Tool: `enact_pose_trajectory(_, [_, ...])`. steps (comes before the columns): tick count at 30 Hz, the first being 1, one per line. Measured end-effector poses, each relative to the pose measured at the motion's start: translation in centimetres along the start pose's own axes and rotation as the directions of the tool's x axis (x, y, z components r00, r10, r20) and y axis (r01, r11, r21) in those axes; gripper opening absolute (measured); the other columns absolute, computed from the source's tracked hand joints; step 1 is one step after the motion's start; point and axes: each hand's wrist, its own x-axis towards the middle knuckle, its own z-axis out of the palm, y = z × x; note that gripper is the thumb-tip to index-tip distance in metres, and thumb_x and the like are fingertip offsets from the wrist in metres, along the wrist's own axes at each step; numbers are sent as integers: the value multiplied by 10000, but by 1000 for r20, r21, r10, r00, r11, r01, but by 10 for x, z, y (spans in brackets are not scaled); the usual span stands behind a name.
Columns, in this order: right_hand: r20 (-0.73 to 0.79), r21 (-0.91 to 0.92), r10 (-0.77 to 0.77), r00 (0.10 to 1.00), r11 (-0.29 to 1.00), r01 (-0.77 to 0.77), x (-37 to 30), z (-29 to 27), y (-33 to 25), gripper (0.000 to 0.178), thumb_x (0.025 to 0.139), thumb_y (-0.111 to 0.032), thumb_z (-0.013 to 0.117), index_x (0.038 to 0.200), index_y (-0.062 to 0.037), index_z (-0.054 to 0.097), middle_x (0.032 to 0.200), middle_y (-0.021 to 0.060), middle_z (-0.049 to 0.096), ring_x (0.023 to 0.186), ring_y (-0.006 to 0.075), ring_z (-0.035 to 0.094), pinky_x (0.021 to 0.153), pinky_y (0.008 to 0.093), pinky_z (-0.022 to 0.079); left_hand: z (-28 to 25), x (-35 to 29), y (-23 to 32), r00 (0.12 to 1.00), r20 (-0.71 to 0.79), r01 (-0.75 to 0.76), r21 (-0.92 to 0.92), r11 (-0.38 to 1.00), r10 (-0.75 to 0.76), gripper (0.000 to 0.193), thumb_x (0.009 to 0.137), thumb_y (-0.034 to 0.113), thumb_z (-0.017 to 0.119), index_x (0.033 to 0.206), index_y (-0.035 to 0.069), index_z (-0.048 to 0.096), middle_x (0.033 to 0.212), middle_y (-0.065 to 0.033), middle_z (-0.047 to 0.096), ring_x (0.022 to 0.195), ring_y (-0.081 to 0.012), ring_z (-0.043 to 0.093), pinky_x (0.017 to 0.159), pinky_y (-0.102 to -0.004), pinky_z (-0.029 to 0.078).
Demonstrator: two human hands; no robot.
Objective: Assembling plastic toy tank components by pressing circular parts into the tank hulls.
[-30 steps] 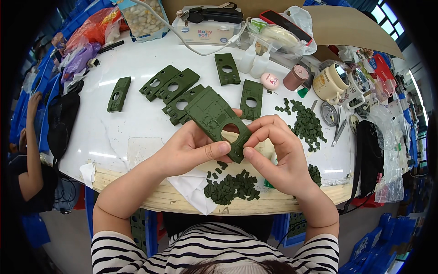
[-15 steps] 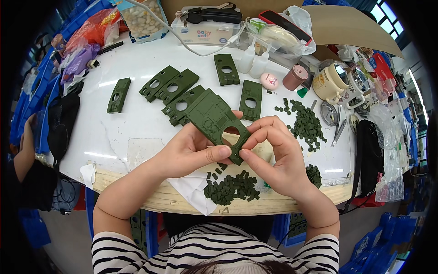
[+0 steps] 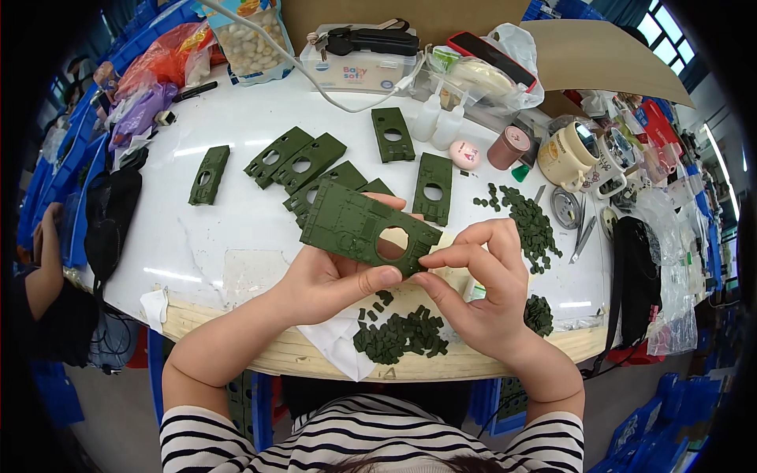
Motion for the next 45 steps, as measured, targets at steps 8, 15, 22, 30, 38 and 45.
enact_pose_trajectory(8, [-24, -17, -16, 1000, 1000, 16, 0, 0, -1, 245, 635, -36, 830, 841, -86, 707, 804, 21, 540, 765, 202, 477, 657, 318, 377, 2, 0, 0, 1000, -11, 26, -14, 1000, -26, 667, 898, 98, 668, 1434, 26, 277, 1410, -245, 429, 1158, -276, 580, 932, -426, 551])
enact_pose_trajectory(15, [-33, -19, -23, 999, 1000, 22, 0, 1, -2, 241, 631, -35, 830, 834, -86, 711, 797, 21, 546, 759, 202, 479, 653, 314, 378, 2, -1, -1, 999, -19, 29, -21, 999, -30, 667, 898, 109, 671, 1433, 31, 281, 1403, -240, 439, 1156, -274, 581, 929, -428, 555])
enact_pose_trajectory(22, [-29, -52, -76, 997, 996, 75, 0, 2, 0, 280, 629, -46, 834, 876, -97, 713, 827, 21, 548, 763, 204, 481, 656, 321, 379, 0, -1, -1, 999, -19, 48, -12, 999, -48, 661, 898, 124, 676, 1430, 35, 294, 1406, -233, 443, 1159, -279, 582, 907, -414, 560])
enact_pose_trajectory(30, [-37, -133, -192, 981, 974, 185, -2, 5, 2, 324, 623, -87, 851, 926, -119, 742, 794, 5, 534, 765, 199, 478, 728, 363, 406, 0, -1, 1, 997, -47, 53, -67, 996, -56, 672, 901, 191, 681, 1432, 48, 295, 1412, -225, 439, 1183, -299, 570, 894, -424, 570])
enact_pose_trajectory(38, [-25, -261, -298, 954, 923, 281, -5, 3, 4, 333, 660, -157, 847, 974, -116, 743, 799, 1, 534, 774, 205, 483, 768, 394, 422, 1, 1, 1, 995, -40, 90, -81, 993, -93, 685, 896, 262, 689, 1433, 64, 313, 1395, -210, 466, 1179, -293, 575, 892, -418, 570])
enact_pose_trajectory(45, [-54, -162, -225, 973, 963, 214, -1, -7, -1, 321, 679, -213, 835, 962, -107, 725, 811, 7, 539, 787, 209, 482, 760, 387, 422, -12, 5, 18, 989, -6, 144, -41, 989, -145, 720, 924, 426, 592, 1473, 51, 314, 1353, -185, 520, 1041, -201, 635, 766, -292, 548])
